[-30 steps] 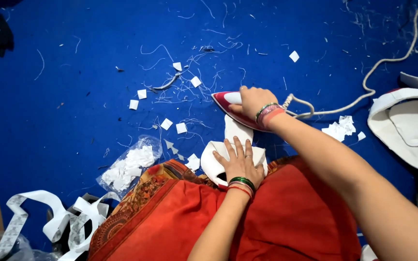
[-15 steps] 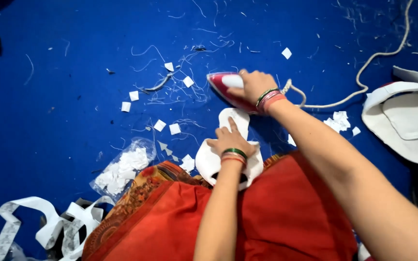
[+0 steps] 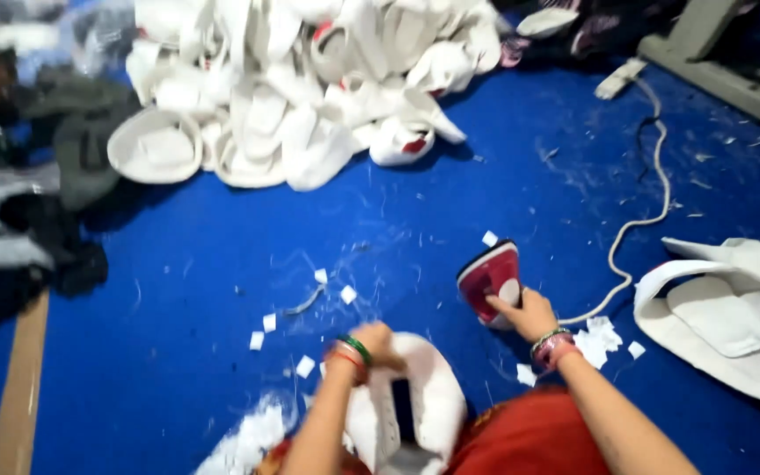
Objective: Ironing and applying labels to white shoe upper components on a workshop floor.
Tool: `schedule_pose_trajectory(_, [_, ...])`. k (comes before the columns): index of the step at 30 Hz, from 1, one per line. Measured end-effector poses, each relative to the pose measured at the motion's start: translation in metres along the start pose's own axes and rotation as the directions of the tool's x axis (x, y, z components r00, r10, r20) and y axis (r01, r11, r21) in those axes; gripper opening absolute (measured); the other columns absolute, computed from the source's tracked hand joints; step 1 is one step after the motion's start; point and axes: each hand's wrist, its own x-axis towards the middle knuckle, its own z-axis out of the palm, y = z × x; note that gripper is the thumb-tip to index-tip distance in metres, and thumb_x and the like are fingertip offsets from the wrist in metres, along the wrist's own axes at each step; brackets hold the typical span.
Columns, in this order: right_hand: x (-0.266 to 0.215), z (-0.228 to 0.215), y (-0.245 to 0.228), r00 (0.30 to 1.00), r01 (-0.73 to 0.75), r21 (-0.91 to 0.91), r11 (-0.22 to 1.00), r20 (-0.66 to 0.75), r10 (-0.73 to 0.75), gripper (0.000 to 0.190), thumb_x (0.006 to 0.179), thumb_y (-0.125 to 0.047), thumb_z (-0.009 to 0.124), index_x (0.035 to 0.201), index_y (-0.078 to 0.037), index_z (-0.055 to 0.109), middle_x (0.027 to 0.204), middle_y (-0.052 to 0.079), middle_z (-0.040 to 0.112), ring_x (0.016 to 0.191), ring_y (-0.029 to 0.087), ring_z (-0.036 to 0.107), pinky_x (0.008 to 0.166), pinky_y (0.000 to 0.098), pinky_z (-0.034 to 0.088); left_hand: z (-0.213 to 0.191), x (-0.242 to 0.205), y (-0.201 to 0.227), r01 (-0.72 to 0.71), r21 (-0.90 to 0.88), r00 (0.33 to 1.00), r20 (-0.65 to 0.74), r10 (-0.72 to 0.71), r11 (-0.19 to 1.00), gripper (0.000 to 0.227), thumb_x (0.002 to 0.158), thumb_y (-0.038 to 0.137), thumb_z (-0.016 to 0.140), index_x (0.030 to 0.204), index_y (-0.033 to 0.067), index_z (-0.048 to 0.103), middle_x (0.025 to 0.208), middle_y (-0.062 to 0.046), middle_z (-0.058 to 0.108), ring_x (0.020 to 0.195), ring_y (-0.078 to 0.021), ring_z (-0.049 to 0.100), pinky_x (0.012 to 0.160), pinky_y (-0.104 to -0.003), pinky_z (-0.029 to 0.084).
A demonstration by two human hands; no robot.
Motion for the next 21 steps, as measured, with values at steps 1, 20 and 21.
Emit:
schedule_pose_trajectory(1, [0.001, -0.002, 0.000, 1.000, -0.025, 0.050, 0.998, 0.011, 0.024, 0.070, 0.071, -0.063, 0.076, 0.103, -0.001, 0.072, 0.098, 0.023, 0.077, 0.092, 0.037, 0.077, 0.084, 0.0443, 0.059, -0.037, 0.017, -0.018, 0.058, 0.125, 0.947, -0.321, -0.015, 0.990, 0.053, 0.072, 0.043, 0.082, 0.113, 0.0109, 0.075, 0.119, -0.019, 0.070, 0.114, -0.0394, 0.067, 0.093, -0.053, 0.053])
schedule_pose_trajectory(20, [-0.013, -0.005, -0.036, 0.995, 0.065, 0.246, 0.967, 0.059, -0.082, 0.053, 0.079, -0.040, 0.079, 0.111, -0.001, 0.062, 0.095, 0.023, 0.074, 0.091, 0.037, 0.076, 0.082, 0.0431, 0.058, -0.009, -0.121, 0.120, -0.216, -0.540, 0.877, -0.473, -0.081, 0.814, 0.026, 0.090, 0.014, 0.070, 0.114, 0.0071, 0.077, 0.098, -0.006, 0.081, 0.090, -0.0117, 0.075, 0.083, -0.028, 0.059])
schedule_pose_trajectory(21, [-0.009, 0.000, -0.028, 0.996, 0.055, 0.250, 0.967, 0.059, -0.071, 0.053, 0.079, -0.040, 0.079, 0.111, -0.001, 0.062, 0.095, 0.023, 0.074, 0.091, 0.037, 0.076, 0.082, 0.0431, 0.058, 0.005, -0.119, 0.123, -0.212, -0.538, 0.882, -0.465, -0.077, 0.816, 0.026, 0.090, 0.014, 0.070, 0.114, 0.0071, 0.077, 0.098, -0.006, 0.081, 0.090, -0.0117, 0.075, 0.083, -0.028, 0.059])
